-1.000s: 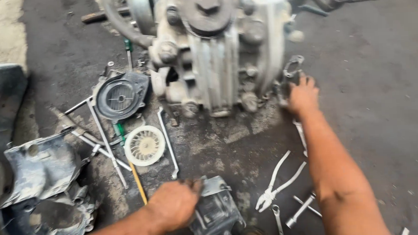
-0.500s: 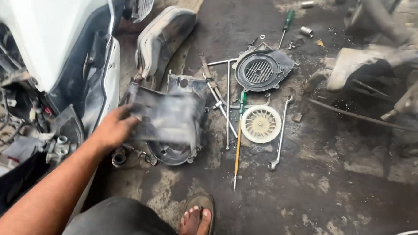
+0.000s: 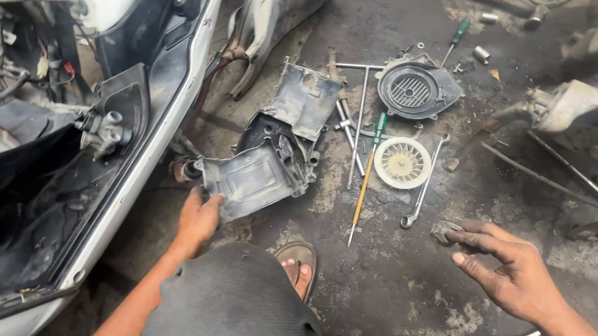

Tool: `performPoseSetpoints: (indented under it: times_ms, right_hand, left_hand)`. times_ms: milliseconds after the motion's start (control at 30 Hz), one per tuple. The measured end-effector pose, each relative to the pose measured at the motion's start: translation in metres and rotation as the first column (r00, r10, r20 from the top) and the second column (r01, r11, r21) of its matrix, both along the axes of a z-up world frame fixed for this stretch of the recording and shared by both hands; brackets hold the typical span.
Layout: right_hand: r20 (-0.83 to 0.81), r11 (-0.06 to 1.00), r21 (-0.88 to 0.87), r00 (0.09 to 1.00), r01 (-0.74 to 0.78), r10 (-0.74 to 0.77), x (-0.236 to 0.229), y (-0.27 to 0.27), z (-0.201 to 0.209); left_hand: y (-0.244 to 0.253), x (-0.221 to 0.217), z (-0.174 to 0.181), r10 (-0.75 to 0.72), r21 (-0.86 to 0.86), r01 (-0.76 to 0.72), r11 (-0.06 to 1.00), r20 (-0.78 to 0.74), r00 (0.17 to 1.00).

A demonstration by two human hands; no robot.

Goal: The person works on a scooter engine placed on the ground, using wrenches, pliers, a screwdriver and a hammer to loosen fasteners and remove parts. They detach a cylinder head cover, lift it off the engine, set it on the ground, and continue working on the engine with a screwdriver.

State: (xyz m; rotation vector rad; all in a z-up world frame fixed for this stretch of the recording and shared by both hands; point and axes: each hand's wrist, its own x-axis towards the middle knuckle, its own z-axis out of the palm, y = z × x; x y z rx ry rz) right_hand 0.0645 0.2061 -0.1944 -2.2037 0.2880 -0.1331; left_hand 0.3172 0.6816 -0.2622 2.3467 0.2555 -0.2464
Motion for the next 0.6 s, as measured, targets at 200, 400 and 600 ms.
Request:
performPoseSetpoints:
  times_ms: [200,400,600]
  right_hand:
    - [-0.170,0.925,-0.141,0.930,-0.352,0.327,0.079,0.046,0.095]
    - [0.044,0.645,-0.131,0.646,-0.753,0.762,0.139,0.102,0.119]
    - [-0.177,0.629,-0.026,0.623,-0.777,0.762,0.134,0.083,0.092]
  left_hand:
    - [-0.019,-0.007,-0.016,0.029,-0.309,-0.078,0.948,-0.160,0.987]
    - [-0.012,-0.015,-0.020,-0.005,-0.477,-0.209,0.854,-0.408,0.913]
    - [0.014,-0.024,-0.044,0.021,-0.391,-0.145,0.909,-0.304,0.952]
